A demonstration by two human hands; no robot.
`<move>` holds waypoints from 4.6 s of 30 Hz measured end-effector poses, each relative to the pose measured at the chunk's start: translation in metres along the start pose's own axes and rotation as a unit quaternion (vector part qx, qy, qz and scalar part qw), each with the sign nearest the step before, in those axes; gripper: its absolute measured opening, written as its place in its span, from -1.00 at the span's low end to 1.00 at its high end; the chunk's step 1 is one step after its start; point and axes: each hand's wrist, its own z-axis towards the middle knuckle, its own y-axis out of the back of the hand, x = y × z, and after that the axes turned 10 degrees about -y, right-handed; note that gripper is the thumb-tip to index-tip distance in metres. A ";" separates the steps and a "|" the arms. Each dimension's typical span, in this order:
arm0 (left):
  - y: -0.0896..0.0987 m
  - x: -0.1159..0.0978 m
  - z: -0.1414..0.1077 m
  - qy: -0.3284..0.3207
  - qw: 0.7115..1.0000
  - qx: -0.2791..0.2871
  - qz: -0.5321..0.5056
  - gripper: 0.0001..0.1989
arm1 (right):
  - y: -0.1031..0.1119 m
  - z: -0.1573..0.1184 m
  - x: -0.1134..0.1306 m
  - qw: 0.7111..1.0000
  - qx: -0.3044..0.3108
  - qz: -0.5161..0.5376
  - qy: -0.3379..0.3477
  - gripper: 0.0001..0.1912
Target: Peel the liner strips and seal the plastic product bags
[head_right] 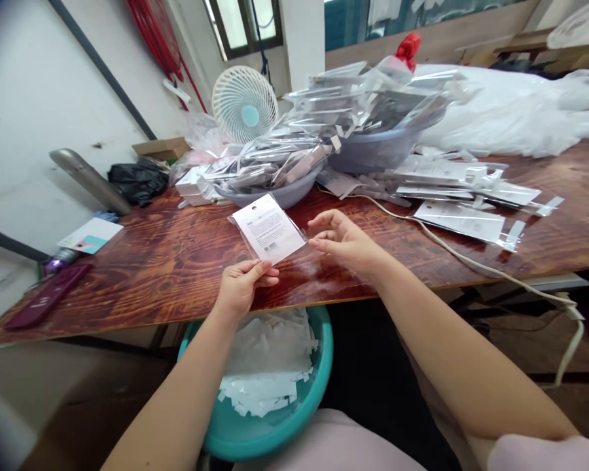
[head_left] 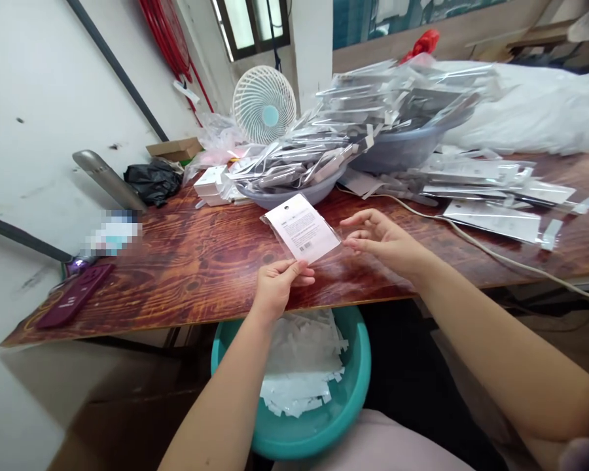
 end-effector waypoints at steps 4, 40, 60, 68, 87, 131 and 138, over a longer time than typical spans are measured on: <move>-0.001 -0.001 0.000 -0.007 1.000 0.004 0.014 -0.75 | -0.006 0.013 -0.002 0.997 0.055 0.020 -0.060 -0.67; -0.017 -0.002 -0.002 -0.022 0.996 -0.088 0.024 -0.76 | -0.053 0.021 -0.015 0.943 -0.253 0.204 -0.071 -0.70; -0.016 -0.002 -0.005 -0.059 0.993 -0.084 0.064 -0.80 | -0.070 0.019 -0.019 0.946 -0.109 0.291 -0.094 -0.52; -0.015 -0.004 -0.007 -0.065 0.996 -0.048 0.038 -0.81 | -0.067 0.018 -0.020 0.937 -0.080 0.315 -0.131 -0.69; -0.019 -0.008 -0.002 -0.071 0.991 -0.082 -0.084 -0.62 | -0.076 0.018 -0.031 0.978 -0.064 0.199 -0.021 -0.74; -0.002 -0.015 -0.016 0.024 0.956 -0.144 -0.254 -0.86 | -0.112 -0.005 -0.044 0.935 -0.278 0.208 0.070 -0.76; -0.002 -0.024 -0.020 -0.041 0.976 -0.105 -0.188 -0.80 | -0.108 -0.022 -0.028 0.948 -0.275 0.146 0.070 -0.75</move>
